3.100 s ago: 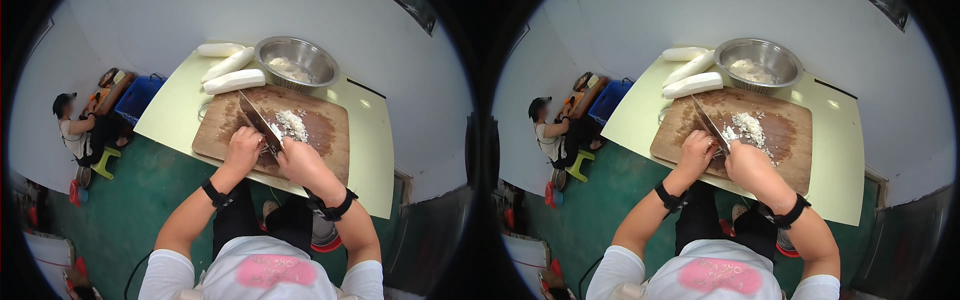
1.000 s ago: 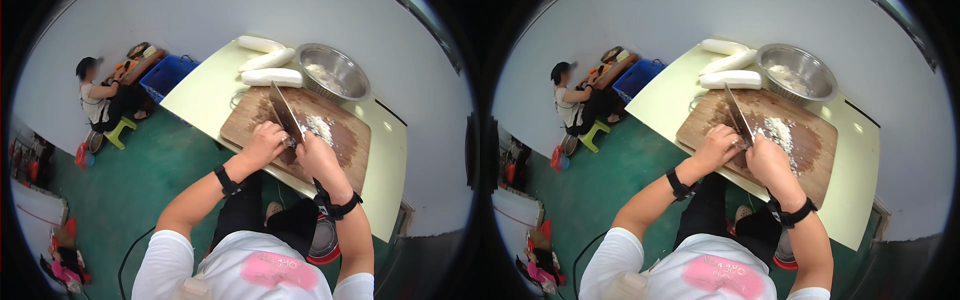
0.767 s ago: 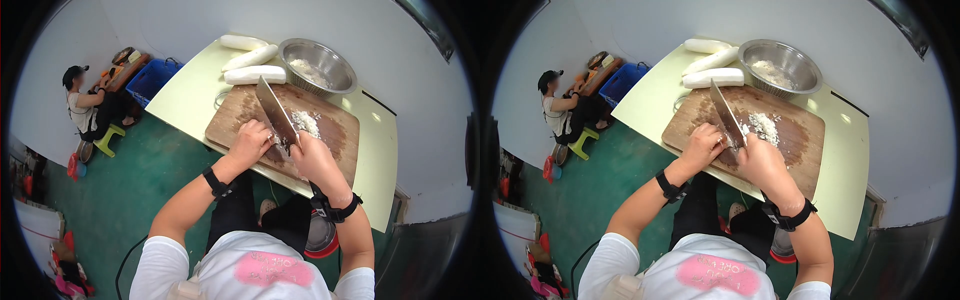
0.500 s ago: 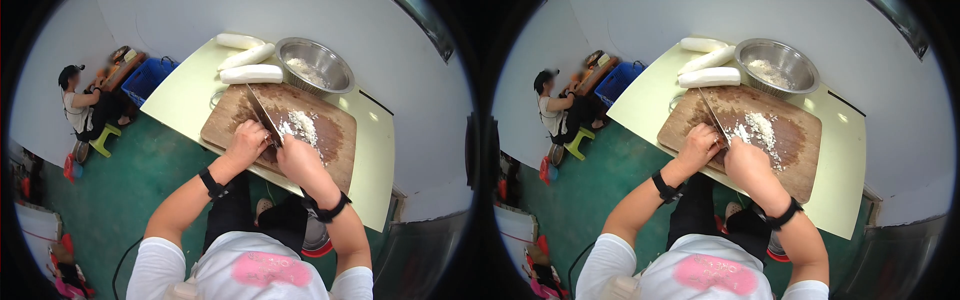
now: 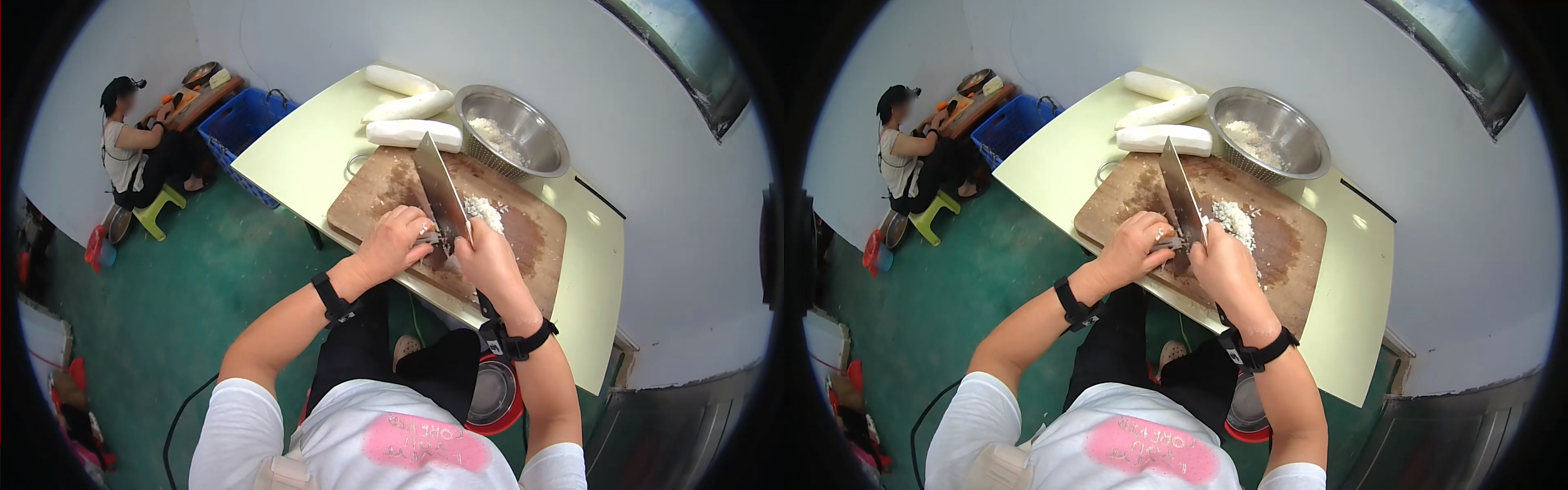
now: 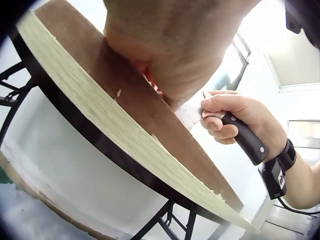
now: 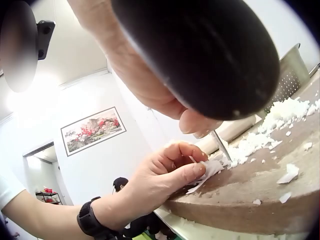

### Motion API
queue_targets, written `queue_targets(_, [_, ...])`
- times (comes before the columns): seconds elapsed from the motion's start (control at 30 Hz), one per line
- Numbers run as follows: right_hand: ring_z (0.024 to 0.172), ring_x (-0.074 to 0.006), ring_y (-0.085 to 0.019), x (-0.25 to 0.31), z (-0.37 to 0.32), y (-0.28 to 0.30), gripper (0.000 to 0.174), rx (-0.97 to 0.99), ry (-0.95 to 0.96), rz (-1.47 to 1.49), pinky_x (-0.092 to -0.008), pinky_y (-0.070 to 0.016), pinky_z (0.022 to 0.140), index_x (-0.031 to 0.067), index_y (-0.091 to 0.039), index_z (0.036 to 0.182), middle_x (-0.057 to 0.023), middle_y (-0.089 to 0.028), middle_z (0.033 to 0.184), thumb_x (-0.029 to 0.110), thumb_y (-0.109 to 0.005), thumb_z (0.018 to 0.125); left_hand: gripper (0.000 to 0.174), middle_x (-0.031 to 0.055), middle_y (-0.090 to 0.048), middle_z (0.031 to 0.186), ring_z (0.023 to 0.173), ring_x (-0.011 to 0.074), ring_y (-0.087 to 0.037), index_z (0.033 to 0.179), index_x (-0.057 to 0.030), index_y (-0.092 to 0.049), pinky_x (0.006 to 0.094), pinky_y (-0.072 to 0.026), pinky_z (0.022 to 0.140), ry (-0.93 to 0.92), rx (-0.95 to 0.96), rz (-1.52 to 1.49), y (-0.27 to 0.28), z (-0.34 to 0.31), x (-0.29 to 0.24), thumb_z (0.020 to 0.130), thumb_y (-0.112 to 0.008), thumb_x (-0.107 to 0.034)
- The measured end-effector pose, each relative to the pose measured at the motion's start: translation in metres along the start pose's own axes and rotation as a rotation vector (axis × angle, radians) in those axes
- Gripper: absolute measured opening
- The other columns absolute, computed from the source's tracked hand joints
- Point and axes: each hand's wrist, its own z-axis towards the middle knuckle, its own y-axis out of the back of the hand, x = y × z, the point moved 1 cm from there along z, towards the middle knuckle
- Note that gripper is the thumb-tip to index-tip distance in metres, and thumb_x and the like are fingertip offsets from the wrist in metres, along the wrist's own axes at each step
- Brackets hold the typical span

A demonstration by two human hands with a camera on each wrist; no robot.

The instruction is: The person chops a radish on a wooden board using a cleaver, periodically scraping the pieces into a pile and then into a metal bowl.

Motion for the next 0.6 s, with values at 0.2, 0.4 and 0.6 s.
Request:
queue_targets(0.2, [0.074, -0.0464, -0.063, 0.01, -0.023, 0.015, 0.018, -0.087, 0.118, -0.211, -0.0532, -0.0497, 0.069, -0.0035, -0.054, 0.093, -0.0272, -0.063, 0.074, 0.013, -0.057, 0.086, 0.014, 0.0121, -0.061, 0.092, 0.091, 0.0317, -0.058, 0.085, -0.0006, -0.063, 0.0413, -0.0482, 0.081, 0.033, -0.014, 0.078, -0.009, 0.002, 0.003, 0.076, -0.072, -0.006])
queue_targets(0.4, [0.068, -0.0465, -0.063, 0.014, -0.028, 0.009, 0.016, -0.039, 0.151, -0.207, -0.0538, -0.0503, 0.064, -0.0035, -0.053, 0.088, -0.0271, -0.063, 0.07, 0.011, -0.057, 0.086, 0.012, 0.0107, -0.062, 0.09, 0.087, 0.0303, -0.057, 0.082, -0.0015, -0.063, 0.0393, -0.0482, 0.078, 0.034, -0.053, 0.142, -0.014, 0.005, -0.001, 0.075, -0.071, -0.005])
queue_targets(0.6, [0.072, -0.047, -0.063, 0.01, 0.004, -0.002, 0.018, 0.033, 0.14, -0.215, -0.0544, -0.0497, 0.068, -0.0046, -0.054, 0.087, -0.029, -0.063, 0.073, 0.014, -0.056, 0.087, 0.015, 0.0111, -0.062, 0.088, 0.085, 0.0307, -0.058, 0.084, -0.0017, -0.063, 0.0399, -0.0493, 0.077, 0.0, -0.05, 0.104, -0.016, 0.005, 0.005, 0.072, -0.071, -0.004])
